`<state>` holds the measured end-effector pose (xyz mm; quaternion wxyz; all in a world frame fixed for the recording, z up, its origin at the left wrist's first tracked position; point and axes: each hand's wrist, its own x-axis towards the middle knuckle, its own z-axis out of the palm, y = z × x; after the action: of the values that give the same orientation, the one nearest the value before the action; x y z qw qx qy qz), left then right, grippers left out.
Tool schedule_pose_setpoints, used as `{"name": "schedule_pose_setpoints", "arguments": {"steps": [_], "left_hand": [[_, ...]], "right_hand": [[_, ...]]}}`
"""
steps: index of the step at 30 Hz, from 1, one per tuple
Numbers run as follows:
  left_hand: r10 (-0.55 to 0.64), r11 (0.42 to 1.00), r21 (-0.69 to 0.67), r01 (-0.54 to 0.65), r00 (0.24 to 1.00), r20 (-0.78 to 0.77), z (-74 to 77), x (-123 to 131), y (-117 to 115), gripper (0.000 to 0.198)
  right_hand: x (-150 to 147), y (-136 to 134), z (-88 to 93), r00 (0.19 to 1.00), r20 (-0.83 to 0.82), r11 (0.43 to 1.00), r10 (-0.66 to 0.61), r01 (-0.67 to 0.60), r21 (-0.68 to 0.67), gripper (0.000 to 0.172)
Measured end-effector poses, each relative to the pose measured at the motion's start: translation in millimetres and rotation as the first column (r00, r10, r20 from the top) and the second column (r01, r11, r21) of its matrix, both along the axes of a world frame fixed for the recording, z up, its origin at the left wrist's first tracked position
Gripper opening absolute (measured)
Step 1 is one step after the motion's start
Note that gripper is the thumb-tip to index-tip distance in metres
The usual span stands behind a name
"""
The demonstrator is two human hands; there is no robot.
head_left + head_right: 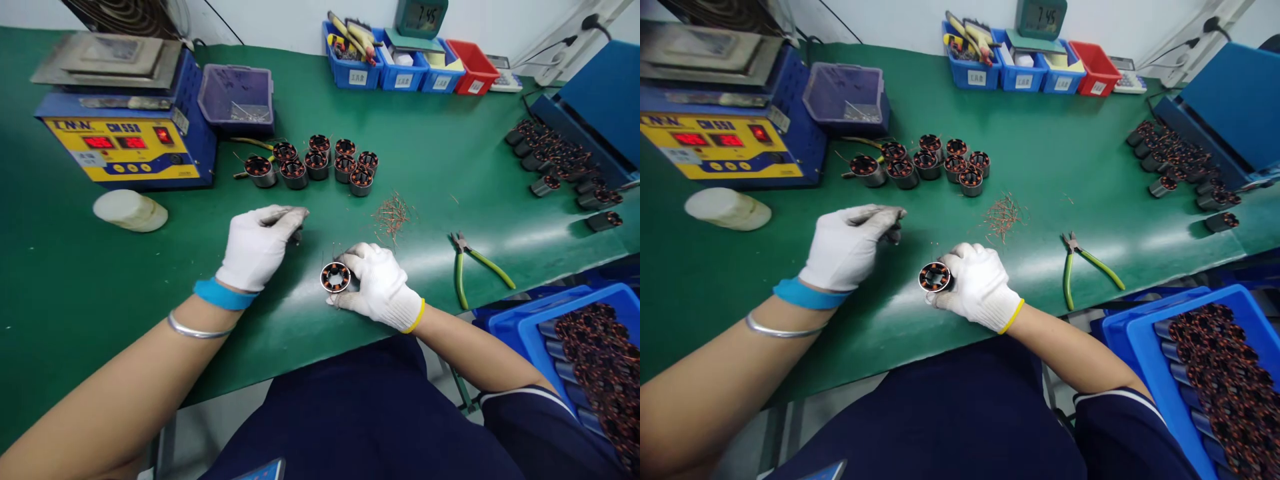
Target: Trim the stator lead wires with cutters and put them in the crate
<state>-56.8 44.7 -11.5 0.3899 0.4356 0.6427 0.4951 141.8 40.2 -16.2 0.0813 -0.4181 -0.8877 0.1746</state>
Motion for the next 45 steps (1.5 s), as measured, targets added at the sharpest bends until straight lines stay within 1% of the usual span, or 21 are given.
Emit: {"name": "schedule_pose_setpoints", "arguments": {"steps": [2,4,6,7,8,10,12,14,16,18,21,24,26,28,29,32,34,36,38,40,45], "left_hand": [[-0.099,0.991,-0.068,0.113,0.979,0.18,1.6,-2.5,-7.6,0.059],[-0.228,0.952,-0.122,0.279,0.919,0.321,2.0,1.4,-18.9,0.087],[-0.288,0.917,-0.145,0.372,0.867,0.407,0.8,10.3,-28.1,0.102],[-0.298,0.911,-0.144,0.387,0.858,0.419,-0.3,15.4,-30.7,0.103],[-0.306,0.908,-0.138,0.396,0.851,0.427,-1.7,20.2,-31.9,0.102],[-0.327,0.903,-0.118,0.413,0.838,0.437,-4.8,27.2,-31.3,0.094],[-0.333,0.906,-0.092,0.413,0.831,0.446,-7.8,29.7,-29.2,0.086],[-0.331,0.912,-0.07,0.403,0.827,0.455,-10.2,28.9,-28.1,0.08],[-0.319,0.922,-0.054,0.384,0.829,0.459,-11.7,27.3,-28.4,0.076],[-0.304,0.931,-0.043,0.362,0.836,0.457,-12.3,26.7,-29.3,0.074],[-0.293,0.94,-0.027,0.341,0.843,0.45,-12.6,27.9,-30.4,0.073],[-0.304,0.94,-0.007,0.34,0.849,0.432,-14.1,29.2,-30.9,0.075],[-0.32,0.937,0.008,0.349,0.85,0.417,-15.7,29.2,-31.1,0.075],[-0.337,0.933,0.023,0.36,0.848,0.409,-17.4,28.6,-31.3,0.076],[-0.341,0.932,0.029,0.362,0.847,0.409,-18.1,28.3,-31.3,0.076],[-0.338,0.933,0.032,0.357,0.847,0.409,-18.9,28.1,-31.3,0.075],[-0.34,0.933,0.032,0.359,0.848,0.406,-18.6,28.6,-31.3,0.075],[-0.346,0.931,0.036,0.363,0.848,0.401,-18.1,29.2,-31.2,0.075],[-0.349,0.931,0.041,0.363,0.85,0.395,-18.0,29.6,-31.2,0.075],[-0.354,0.93,0.052,0.363,0.852,0.386,-18.8,29.6,-31.0,0.075],[-0.384,0.921,0.086,0.381,0.841,0.382,-22.4,29.2,-30.3,0.074]], "right_hand": [[17.8,2.4,5.0,0.999,-0.039,0.999,0.006,-0.005,0.035,0.09],[53.0,7.3,9.5,0.996,-0.046,0.99,-0.072,0.077,0.119,0.114],[101.9,12.2,10.4,0.956,0.039,0.934,-0.292,0.276,0.229,0.126],[128.3,13.5,9.2,0.904,0.109,0.888,-0.414,0.374,0.268,0.132],[153.8,13.5,7.3,0.838,0.199,0.849,-0.508,0.447,0.283,0.133],[196.1,9.6,2.9,0.758,0.354,0.837,-0.548,0.496,0.232,0.124],[220.8,1.9,1.4,0.76,0.394,0.854,-0.517,0.486,0.184,0.11],[227.0,-5.4,4.9,0.775,0.392,0.865,-0.495,0.479,0.145,0.095],[220.4,-8.8,11.8,0.77,0.414,0.867,-0.486,0.484,0.118,0.084],[208.4,-7.7,17.5,0.75,0.46,0.869,-0.476,0.482,0.114,0.081],[192.9,-3.3,15.8,0.709,0.485,0.852,-0.512,0.49,0.183,0.073],[186.8,-1.0,2.7,0.738,0.316,0.802,-0.596,0.526,0.283,0.059],[186.1,0.1,-5.5,0.736,0.195,0.753,-0.649,0.584,0.302,0.06],[184.3,2.3,-8.4,0.702,0.189,0.722,-0.686,0.627,0.293,0.065],[181.8,4.1,-7.4,0.694,0.226,0.727,-0.684,0.622,0.289,0.064],[163.4,11.9,3.1,0.762,0.333,0.831,-0.555,0.49,0.264,0.055],[140.7,18.8,14.4,0.833,0.375,0.91,-0.406,0.329,0.253,0.051],[111.9,25.8,27.8,0.876,0.426,0.959,-0.227,0.124,0.256,0.05],[81.8,31.3,42.2,0.867,0.495,0.964,-0.062,-0.077,0.256,0.05],[55.9,34.3,55.8,0.832,0.554,0.947,0.029,-0.2,0.251,0.052],[23.1,34.9,73.7,0.756,0.651,0.939,0.065,-0.266,0.216,0.054]]}}
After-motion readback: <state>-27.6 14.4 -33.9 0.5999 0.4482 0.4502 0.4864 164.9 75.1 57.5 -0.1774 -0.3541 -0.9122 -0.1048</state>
